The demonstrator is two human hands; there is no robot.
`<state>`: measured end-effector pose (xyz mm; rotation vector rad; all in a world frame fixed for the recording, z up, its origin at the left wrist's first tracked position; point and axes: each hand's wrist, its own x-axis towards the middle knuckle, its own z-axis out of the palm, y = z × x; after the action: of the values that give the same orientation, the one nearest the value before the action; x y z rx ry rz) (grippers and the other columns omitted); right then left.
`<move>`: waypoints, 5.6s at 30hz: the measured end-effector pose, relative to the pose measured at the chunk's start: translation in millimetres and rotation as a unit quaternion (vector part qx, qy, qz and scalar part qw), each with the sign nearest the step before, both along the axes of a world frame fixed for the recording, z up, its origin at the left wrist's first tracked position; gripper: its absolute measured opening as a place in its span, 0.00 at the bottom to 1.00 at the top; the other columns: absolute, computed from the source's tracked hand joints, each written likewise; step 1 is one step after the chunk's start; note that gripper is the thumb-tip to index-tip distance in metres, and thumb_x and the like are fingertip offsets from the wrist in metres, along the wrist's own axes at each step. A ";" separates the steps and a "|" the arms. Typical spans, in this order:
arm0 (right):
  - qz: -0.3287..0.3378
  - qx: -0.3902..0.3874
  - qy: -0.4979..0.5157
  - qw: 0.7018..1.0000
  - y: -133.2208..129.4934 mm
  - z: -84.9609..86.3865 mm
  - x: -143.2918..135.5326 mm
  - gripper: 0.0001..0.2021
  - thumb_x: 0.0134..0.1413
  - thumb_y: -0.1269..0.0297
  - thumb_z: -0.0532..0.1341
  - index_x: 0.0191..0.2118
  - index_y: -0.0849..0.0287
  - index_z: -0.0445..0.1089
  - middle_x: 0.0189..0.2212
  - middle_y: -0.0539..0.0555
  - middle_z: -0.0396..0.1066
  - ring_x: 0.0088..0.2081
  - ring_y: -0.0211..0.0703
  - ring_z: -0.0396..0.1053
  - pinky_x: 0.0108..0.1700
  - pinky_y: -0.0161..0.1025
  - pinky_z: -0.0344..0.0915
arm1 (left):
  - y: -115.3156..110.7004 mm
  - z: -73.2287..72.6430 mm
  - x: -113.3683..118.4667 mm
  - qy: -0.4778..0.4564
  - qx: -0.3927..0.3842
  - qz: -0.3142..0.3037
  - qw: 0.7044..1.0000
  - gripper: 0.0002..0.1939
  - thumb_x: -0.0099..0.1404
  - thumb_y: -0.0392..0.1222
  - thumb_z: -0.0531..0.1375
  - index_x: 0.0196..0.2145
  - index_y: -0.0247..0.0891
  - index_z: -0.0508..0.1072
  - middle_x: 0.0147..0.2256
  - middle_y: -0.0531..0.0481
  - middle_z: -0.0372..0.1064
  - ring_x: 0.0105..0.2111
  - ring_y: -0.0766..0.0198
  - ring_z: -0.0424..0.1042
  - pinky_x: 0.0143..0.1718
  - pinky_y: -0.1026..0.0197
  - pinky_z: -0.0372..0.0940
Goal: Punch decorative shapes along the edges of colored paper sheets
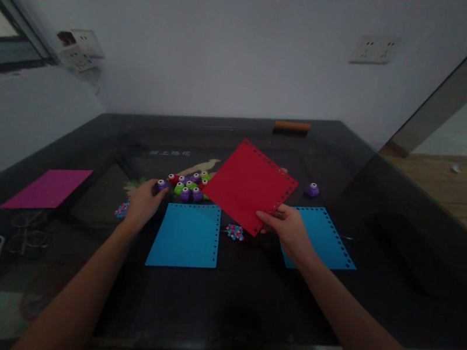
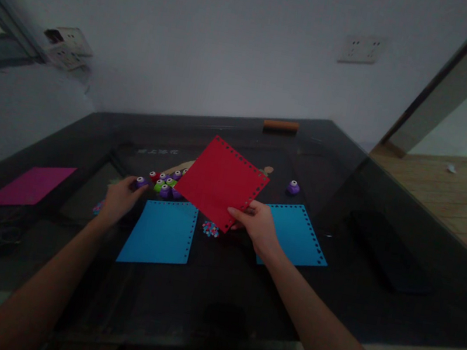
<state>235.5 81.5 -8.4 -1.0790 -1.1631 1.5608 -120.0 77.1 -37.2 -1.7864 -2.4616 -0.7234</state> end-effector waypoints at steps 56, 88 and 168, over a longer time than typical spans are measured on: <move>-0.037 0.063 0.037 0.997 -18.5 6.4 -17.5 0.12 0.38 0.64 0.70 0.33 0.57 0.72 0.32 0.53 0.76 0.31 0.43 0.73 0.31 0.41 0.73 | -68.6 33.6 163.1 -0.731 -0.128 -0.178 0.647 0.15 0.51 0.37 0.69 0.38 0.38 0.75 0.41 0.48 0.74 0.42 0.61 0.74 0.48 0.58 0.65; -0.009 0.116 -0.081 0.990 -24.6 5.9 -21.4 0.08 0.41 0.60 0.69 0.27 0.58 0.75 0.27 0.54 0.77 0.29 0.44 0.74 0.34 0.42 0.70 | -70.4 32.6 173.7 -0.754 -0.088 -0.160 0.631 0.14 0.51 0.37 0.68 0.37 0.36 0.76 0.39 0.48 0.76 0.42 0.60 0.72 0.48 0.58 0.63; -0.005 0.114 -0.063 0.991 -27.5 2.5 -26.2 0.10 0.42 0.56 0.68 0.26 0.59 0.74 0.25 0.54 0.76 0.26 0.44 0.73 0.32 0.42 0.70 | -71.3 34.1 177.5 -0.709 -0.077 -0.153 0.684 0.12 0.55 0.42 0.66 0.36 0.35 0.76 0.37 0.47 0.76 0.38 0.61 0.74 0.46 0.59 0.64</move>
<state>209.3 54.0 -5.9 -1.0403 -1.3832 1.3298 57.5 5.8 -3.2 -2.0254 -2.7620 -2.9357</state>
